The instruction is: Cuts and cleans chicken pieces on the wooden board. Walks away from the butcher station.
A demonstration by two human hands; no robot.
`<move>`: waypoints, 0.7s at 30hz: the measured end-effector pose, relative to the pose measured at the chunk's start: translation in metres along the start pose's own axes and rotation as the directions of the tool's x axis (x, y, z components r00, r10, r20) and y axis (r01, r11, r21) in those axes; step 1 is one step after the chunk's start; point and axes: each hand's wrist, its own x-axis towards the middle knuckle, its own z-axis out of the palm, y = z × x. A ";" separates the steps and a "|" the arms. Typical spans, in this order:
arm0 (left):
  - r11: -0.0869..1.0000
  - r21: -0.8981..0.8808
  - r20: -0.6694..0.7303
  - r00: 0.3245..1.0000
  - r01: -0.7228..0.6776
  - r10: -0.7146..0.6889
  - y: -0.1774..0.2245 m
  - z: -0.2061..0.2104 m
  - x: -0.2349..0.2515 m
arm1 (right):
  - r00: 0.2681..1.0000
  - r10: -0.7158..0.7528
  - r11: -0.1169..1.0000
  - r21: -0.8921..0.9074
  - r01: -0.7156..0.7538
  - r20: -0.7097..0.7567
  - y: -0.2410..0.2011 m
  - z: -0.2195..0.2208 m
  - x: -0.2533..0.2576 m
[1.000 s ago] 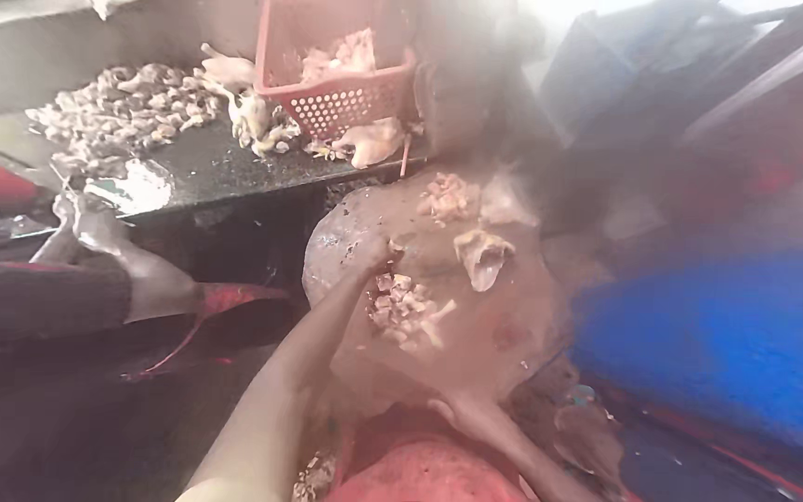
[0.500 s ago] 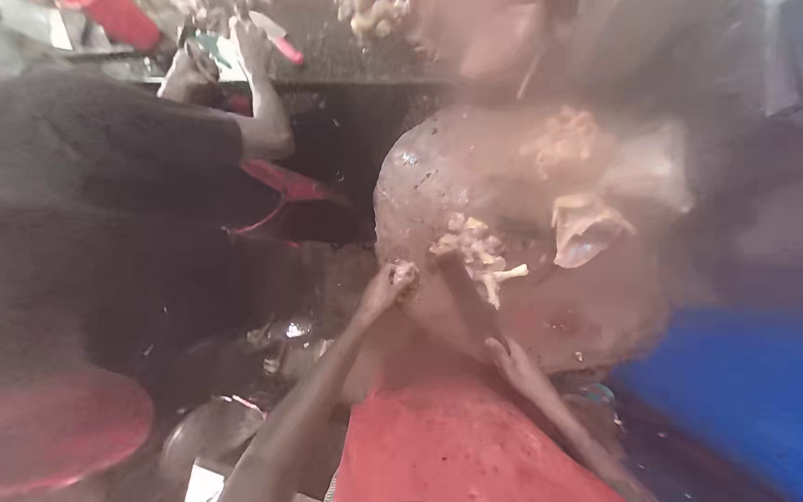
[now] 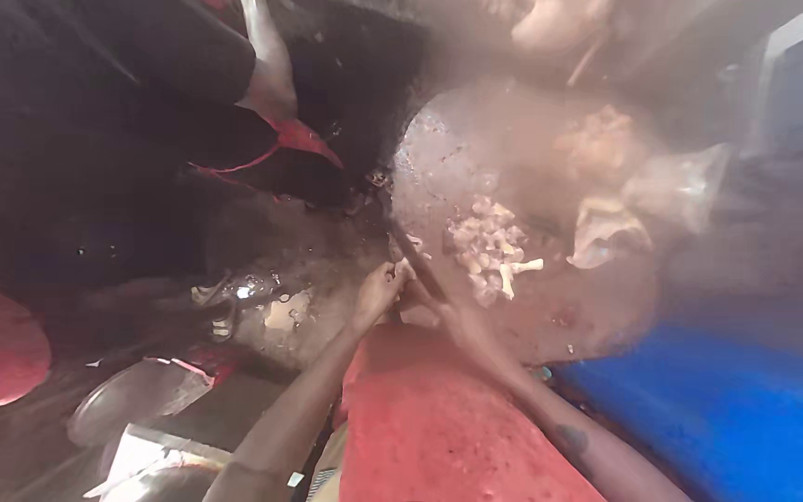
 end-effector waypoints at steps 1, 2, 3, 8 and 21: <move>0.999 0.038 0.004 1.000 0.000 0.000 0.001 -0.001 -0.001 | 0.997 0.035 0.999 0.023 -0.036 0.073 0.011 0.008 0.004; 0.998 0.060 0.020 1.000 -0.016 0.015 0.002 -0.003 -0.002 | 0.993 0.033 0.995 0.085 -0.043 0.115 0.021 0.012 0.004; 0.998 0.033 0.049 0.997 -0.054 0.052 0.005 -0.005 -0.002 | 0.991 0.005 0.990 0.139 -0.023 0.131 0.028 0.008 0.003; 0.935 -0.068 0.275 0.894 -0.348 0.353 0.036 -0.026 -0.010 | 0.995 0.054 0.983 0.180 -0.038 -0.089 0.049 -0.012 -0.047; 0.873 0.446 0.096 0.980 -0.196 0.171 0.032 -0.035 0.013 | 0.989 0.025 0.961 0.276 0.017 -0.147 0.060 -0.012 -0.057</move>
